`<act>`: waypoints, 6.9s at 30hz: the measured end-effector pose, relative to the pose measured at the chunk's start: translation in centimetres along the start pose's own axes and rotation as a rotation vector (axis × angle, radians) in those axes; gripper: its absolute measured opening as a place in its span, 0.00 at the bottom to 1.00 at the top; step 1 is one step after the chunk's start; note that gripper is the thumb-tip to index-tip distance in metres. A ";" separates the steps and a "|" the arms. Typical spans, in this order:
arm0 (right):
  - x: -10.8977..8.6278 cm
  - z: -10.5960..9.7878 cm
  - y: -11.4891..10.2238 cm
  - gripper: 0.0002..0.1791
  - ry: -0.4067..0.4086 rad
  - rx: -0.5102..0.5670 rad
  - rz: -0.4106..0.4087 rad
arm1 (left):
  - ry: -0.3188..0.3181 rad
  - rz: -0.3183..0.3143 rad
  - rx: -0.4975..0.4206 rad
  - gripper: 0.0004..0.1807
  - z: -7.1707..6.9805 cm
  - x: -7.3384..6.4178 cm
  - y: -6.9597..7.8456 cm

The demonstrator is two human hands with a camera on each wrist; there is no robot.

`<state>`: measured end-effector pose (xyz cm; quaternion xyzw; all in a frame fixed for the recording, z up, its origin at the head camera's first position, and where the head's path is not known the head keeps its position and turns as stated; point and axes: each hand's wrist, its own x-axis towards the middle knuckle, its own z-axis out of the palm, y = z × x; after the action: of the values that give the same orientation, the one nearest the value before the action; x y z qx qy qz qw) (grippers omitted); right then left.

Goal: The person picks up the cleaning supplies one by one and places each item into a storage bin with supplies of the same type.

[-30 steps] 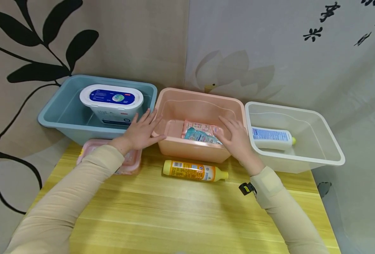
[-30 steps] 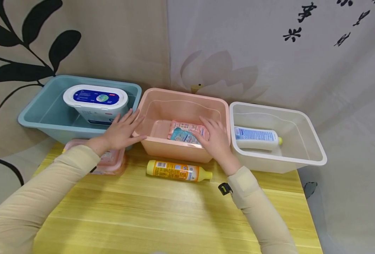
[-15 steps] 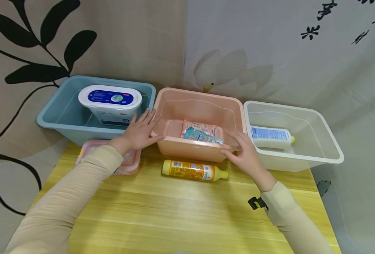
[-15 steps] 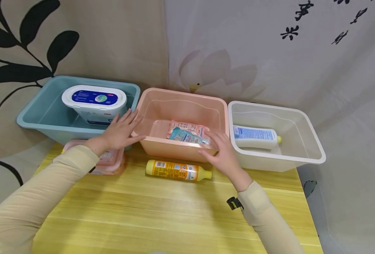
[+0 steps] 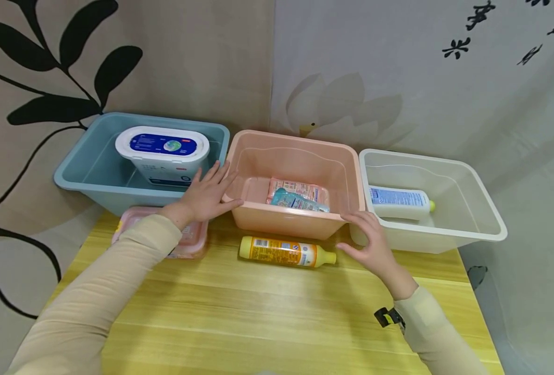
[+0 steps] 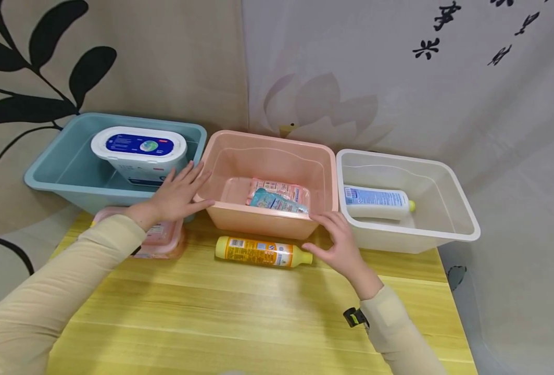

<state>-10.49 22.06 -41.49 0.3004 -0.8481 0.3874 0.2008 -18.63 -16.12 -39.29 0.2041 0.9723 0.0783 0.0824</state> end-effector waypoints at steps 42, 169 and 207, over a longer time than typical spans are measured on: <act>-5.0 4.5 3.9 0.36 -0.344 -0.072 0.256 | 0.001 0.001 0.022 0.45 0.1 0.2 0.0; -3.0 -3.1 -0.3 0.19 -0.180 1.187 0.781 | -0.001 -0.025 -0.006 0.44 0.1 0.0 0.1; 1.0 -11.8 1.3 0.20 0.079 1.522 0.525 | -0.013 -0.033 -0.013 0.44 -0.1 0.2 0.1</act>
<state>-10.78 31.55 -34.34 0.1317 -0.3867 0.9039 -0.1266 -18.79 -15.92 -39.24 0.1879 0.9745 0.0818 0.0915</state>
